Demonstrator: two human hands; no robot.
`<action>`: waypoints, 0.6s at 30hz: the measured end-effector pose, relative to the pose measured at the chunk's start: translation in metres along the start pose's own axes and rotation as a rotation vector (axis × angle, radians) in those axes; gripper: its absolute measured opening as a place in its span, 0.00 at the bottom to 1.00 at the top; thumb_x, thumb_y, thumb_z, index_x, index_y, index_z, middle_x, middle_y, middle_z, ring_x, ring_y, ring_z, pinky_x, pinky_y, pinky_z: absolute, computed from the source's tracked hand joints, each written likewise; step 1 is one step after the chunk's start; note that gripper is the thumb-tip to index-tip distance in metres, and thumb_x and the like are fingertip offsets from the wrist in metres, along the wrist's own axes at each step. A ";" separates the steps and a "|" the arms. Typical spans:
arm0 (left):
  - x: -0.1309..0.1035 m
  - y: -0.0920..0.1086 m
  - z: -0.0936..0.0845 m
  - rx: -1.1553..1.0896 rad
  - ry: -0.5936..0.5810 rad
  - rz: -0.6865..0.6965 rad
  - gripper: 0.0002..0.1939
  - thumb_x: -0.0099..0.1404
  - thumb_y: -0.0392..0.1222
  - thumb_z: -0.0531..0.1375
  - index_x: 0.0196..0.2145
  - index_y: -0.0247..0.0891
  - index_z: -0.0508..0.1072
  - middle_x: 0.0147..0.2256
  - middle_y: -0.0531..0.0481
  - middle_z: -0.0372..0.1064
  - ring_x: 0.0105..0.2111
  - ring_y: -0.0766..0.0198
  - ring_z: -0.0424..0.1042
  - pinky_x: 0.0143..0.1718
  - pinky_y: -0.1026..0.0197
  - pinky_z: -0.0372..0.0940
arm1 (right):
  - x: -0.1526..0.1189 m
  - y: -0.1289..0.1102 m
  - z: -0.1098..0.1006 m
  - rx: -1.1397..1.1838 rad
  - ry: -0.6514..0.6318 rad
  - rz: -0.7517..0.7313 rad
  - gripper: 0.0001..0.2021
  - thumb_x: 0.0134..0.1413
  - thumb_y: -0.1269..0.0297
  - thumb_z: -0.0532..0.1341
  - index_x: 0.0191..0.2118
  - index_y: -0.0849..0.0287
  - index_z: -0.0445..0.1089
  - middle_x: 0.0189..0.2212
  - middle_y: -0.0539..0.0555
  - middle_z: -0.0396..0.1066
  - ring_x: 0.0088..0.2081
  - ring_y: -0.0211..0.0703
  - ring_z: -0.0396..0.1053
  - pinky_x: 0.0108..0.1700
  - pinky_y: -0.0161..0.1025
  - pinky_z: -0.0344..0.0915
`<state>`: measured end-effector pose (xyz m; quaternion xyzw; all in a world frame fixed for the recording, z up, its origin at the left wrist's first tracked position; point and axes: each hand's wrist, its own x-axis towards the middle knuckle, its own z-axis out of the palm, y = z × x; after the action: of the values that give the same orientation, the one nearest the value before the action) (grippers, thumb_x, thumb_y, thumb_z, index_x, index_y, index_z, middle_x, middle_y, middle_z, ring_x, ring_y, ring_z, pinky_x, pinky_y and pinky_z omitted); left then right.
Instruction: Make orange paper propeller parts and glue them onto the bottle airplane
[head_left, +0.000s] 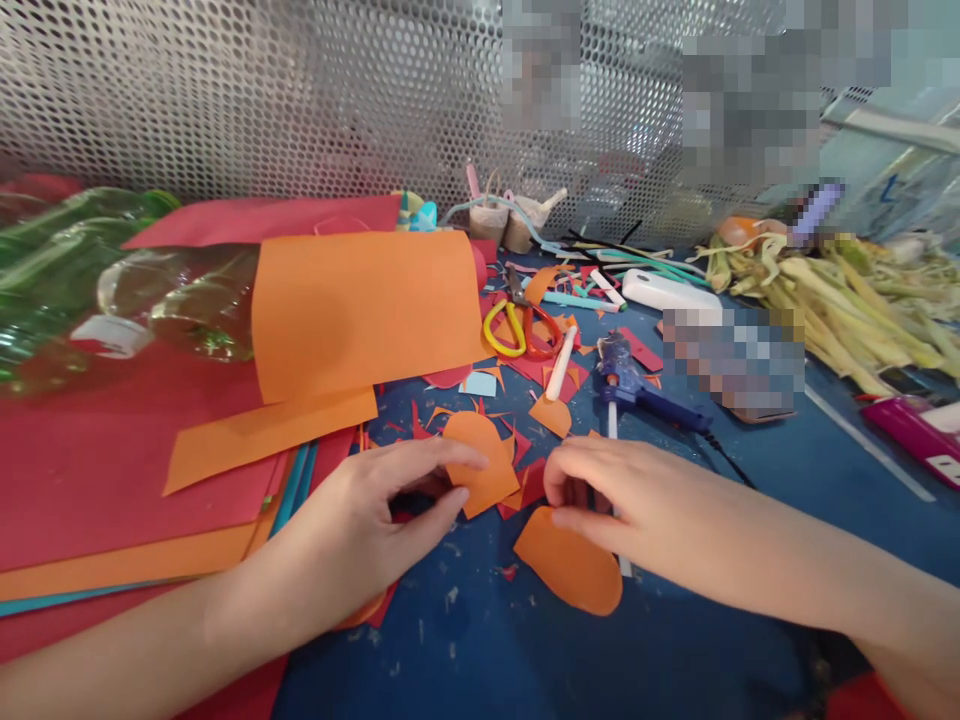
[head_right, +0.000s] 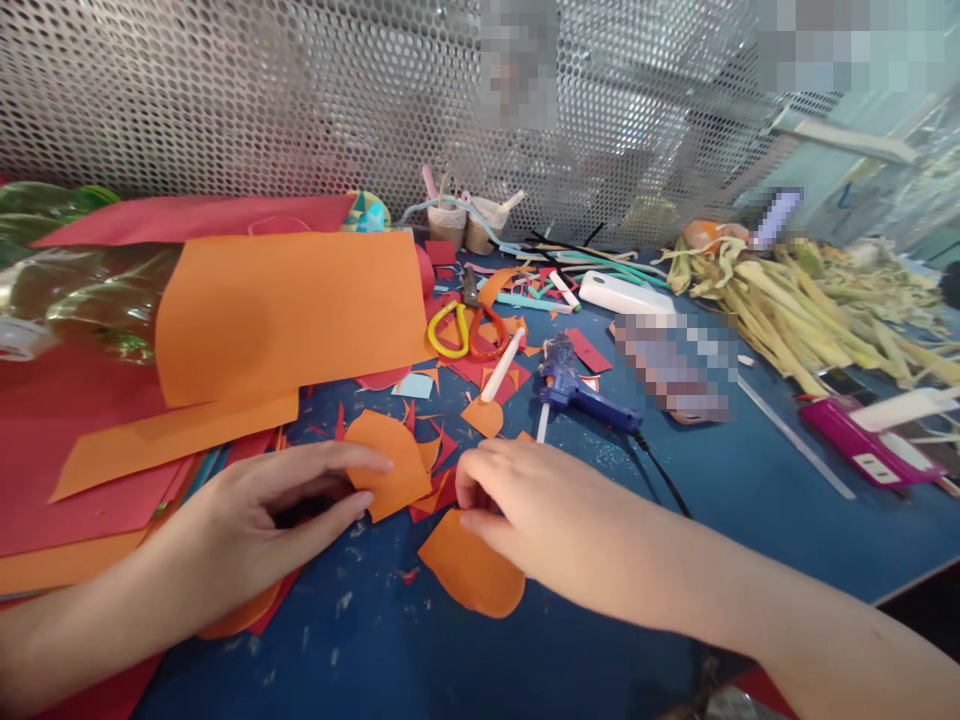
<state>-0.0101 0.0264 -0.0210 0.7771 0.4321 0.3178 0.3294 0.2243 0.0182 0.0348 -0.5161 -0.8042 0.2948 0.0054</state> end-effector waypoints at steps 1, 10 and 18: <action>0.000 0.001 0.000 0.004 -0.024 0.006 0.11 0.61 0.37 0.57 0.41 0.44 0.75 0.30 0.55 0.76 0.24 0.68 0.74 0.29 0.68 0.70 | 0.000 0.000 -0.004 0.062 -0.025 0.013 0.05 0.58 0.67 0.58 0.31 0.55 0.66 0.28 0.48 0.69 0.30 0.38 0.66 0.30 0.35 0.58; 0.001 -0.004 0.001 -0.015 -0.108 0.081 0.14 0.61 0.34 0.57 0.43 0.44 0.75 0.33 0.54 0.77 0.27 0.68 0.75 0.30 0.69 0.70 | 0.016 0.001 0.000 0.648 -0.051 0.076 0.09 0.51 0.70 0.63 0.31 0.57 0.59 0.27 0.44 0.64 0.30 0.34 0.67 0.34 0.32 0.64; 0.004 0.001 -0.002 0.058 -0.108 0.181 0.11 0.62 0.32 0.57 0.37 0.44 0.77 0.31 0.55 0.75 0.29 0.68 0.74 0.32 0.69 0.68 | 0.023 0.002 0.012 0.587 -0.047 0.088 0.10 0.52 0.71 0.62 0.29 0.57 0.57 0.26 0.44 0.60 0.28 0.33 0.62 0.31 0.32 0.61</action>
<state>-0.0101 0.0297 -0.0183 0.8381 0.3509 0.2914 0.2994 0.2115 0.0325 0.0171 -0.5199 -0.6614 0.5265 0.1227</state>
